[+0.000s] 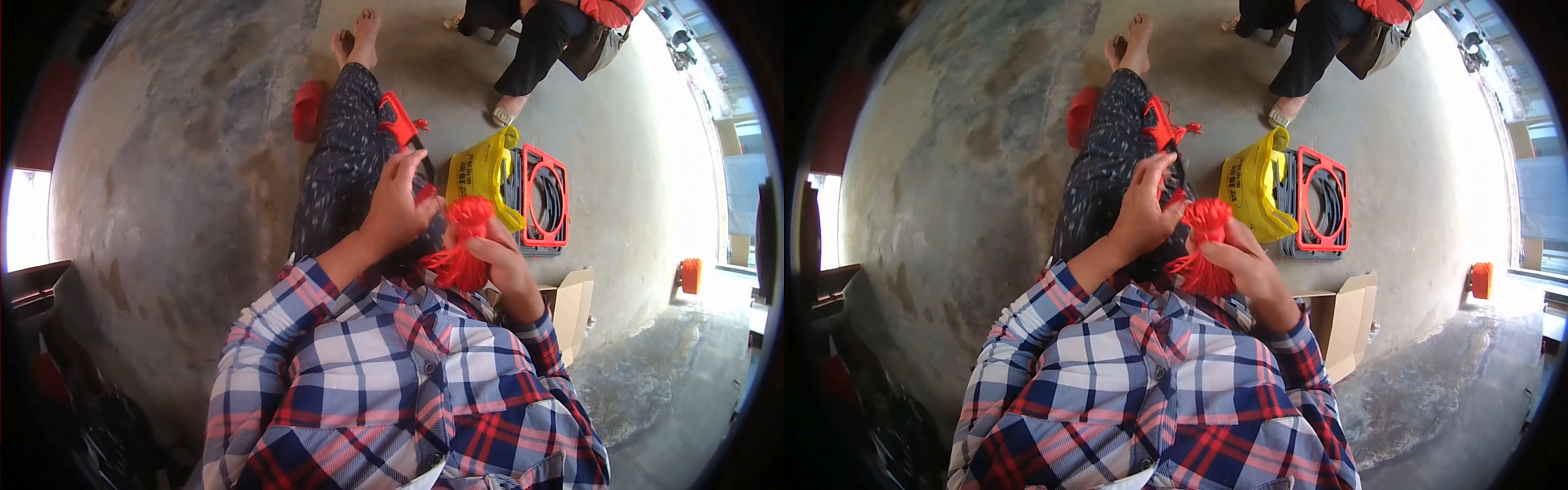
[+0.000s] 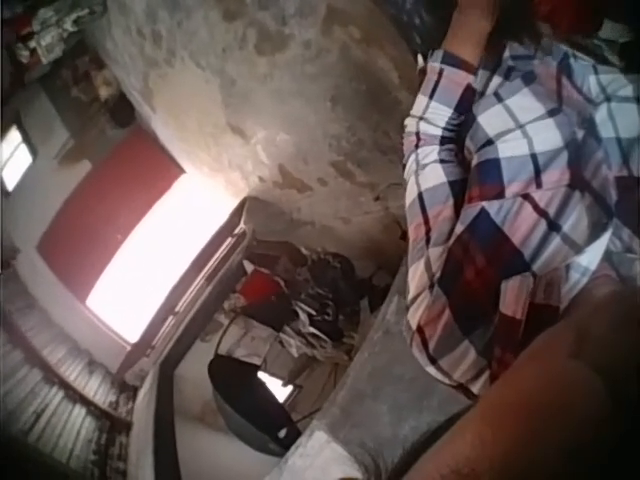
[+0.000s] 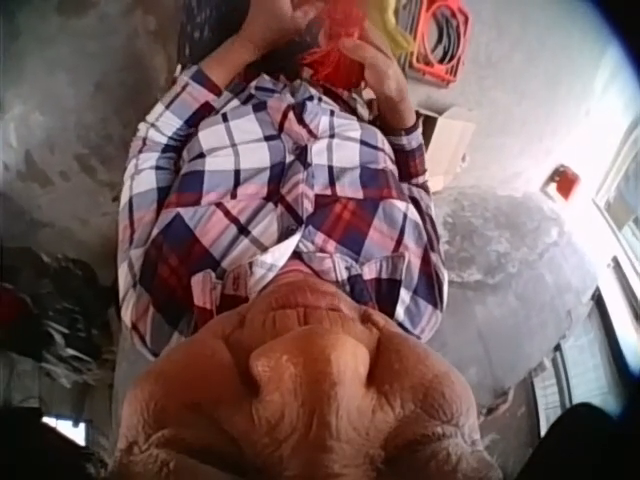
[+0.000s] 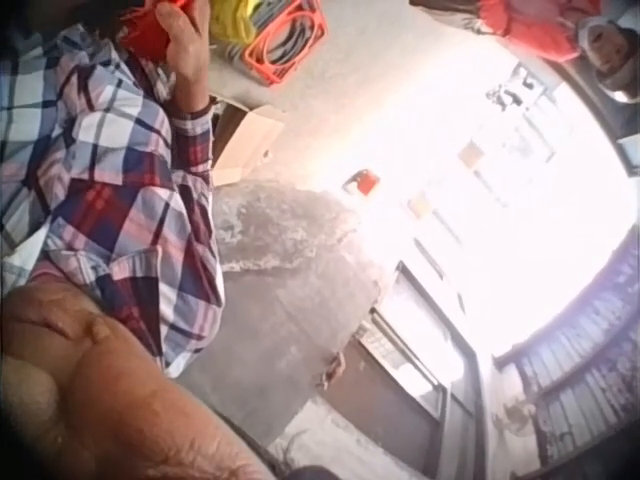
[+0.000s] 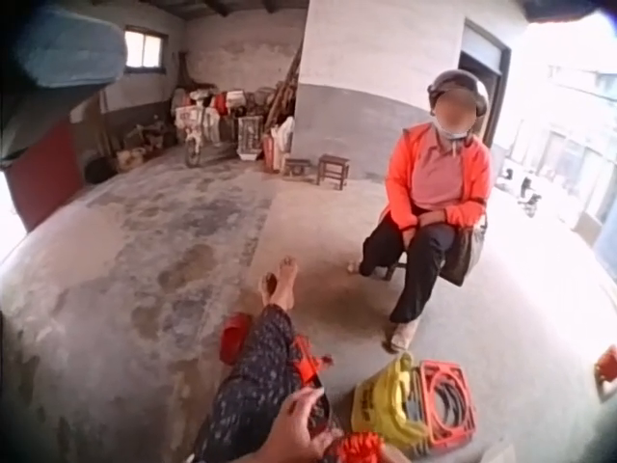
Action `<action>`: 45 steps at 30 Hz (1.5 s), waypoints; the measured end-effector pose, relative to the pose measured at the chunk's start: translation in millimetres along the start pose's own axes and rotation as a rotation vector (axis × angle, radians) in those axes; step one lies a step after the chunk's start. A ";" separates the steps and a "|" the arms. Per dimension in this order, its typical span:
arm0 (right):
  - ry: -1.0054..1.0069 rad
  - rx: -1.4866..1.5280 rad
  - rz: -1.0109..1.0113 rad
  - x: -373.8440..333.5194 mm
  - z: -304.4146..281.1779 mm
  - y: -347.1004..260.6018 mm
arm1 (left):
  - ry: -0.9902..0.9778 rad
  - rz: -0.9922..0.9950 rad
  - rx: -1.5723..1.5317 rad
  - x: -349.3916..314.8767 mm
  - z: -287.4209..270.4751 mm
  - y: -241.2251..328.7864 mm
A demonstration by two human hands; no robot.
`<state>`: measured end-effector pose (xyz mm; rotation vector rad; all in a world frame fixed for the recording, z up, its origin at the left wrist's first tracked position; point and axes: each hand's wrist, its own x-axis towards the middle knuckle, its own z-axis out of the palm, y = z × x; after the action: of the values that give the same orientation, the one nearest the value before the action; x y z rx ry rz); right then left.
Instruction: Wrap red plastic rope around red plastic frames.
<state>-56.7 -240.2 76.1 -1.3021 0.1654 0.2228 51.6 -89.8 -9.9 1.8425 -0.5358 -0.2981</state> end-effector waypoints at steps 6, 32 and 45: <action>-0.288 -0.110 -0.090 0.7 -27.5 -40.1 | -0.064 -0.021 -0.309 -0.2 -17.2 29.3; 0.392 0.333 -0.265 67.1 -45.4 31.8 | 0.126 -0.421 -0.828 20.5 -25.0 29.7; 0.135 0.694 -0.198 -45.6 -99.3 18.7 | -0.068 -0.784 -0.998 17.4 -16.3 6.9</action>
<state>-105.1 -334.6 44.2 -0.6343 0.2045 -0.0930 72.5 -86.8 3.0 0.9698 0.3139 -0.9551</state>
